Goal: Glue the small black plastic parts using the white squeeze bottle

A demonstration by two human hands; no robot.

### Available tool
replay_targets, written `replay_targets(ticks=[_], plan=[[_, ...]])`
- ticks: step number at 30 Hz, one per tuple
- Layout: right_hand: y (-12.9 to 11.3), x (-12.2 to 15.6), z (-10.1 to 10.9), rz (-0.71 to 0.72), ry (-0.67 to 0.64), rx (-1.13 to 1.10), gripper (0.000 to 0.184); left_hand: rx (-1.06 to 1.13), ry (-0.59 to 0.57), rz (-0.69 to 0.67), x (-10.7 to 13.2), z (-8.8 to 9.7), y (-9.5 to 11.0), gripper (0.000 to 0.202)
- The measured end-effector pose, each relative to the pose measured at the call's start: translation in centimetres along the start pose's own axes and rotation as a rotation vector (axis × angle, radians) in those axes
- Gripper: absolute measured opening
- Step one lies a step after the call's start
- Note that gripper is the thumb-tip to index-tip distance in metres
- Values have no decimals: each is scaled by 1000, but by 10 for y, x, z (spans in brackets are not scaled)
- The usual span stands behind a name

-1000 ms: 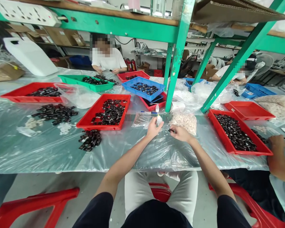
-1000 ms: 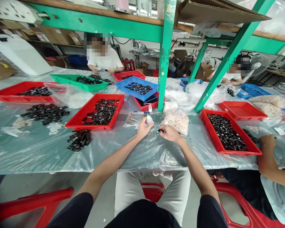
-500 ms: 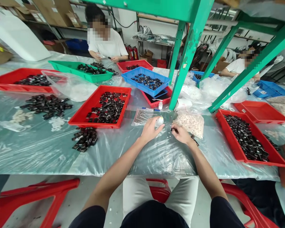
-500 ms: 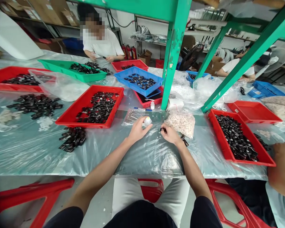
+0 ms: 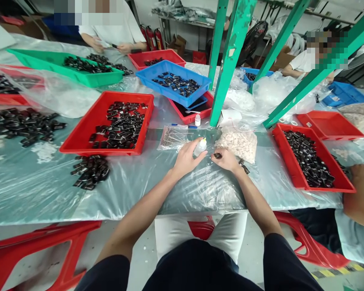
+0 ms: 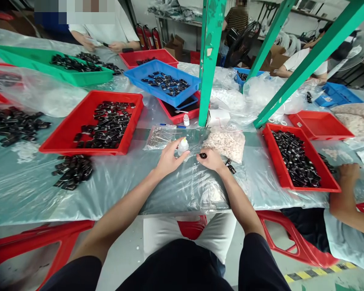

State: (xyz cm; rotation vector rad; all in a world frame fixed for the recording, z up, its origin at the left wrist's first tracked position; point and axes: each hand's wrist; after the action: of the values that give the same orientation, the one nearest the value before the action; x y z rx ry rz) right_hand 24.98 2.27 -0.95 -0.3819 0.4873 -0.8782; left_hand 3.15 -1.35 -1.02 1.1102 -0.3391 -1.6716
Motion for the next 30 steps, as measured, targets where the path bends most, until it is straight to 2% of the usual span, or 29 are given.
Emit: replay_targets(ticks=[3, 6, 12, 18, 21, 25, 30], plan=[[0, 1, 0, 9, -9, 28, 38, 71, -43, 80, -1, 2, -1, 59], [0, 2, 1, -3, -22, -39, 44, 203, -61, 206, -3, 2, -2, 63], [4, 1, 7, -12, 80, -379, 35, 607, -67, 431, -10, -4, -2, 54], [7, 1, 5, -10, 180, -655, 20, 840, -211, 586, -15, 2, 5, 52], [5, 1, 4, -7, 180, -747, 28, 929, -301, 677, -15, 5, 8, 50], [1, -2, 5, -23, 188, -816, 44, 1013, -341, 768, -13, 2, 10, 42], [-3, -3, 6, -10, 199, -874, 49, 1033, -383, 769, -12, 1, 11, 38]])
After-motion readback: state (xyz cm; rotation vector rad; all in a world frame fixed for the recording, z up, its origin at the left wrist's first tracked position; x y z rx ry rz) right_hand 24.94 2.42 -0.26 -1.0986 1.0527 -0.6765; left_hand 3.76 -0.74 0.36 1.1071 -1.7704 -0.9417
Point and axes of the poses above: each hand's wrist, its own x-axis away from the middle knuckle, its own z-axis out of the back of the hand, y = z × x, and after that the axes turned 9 degrees about z, right-handed
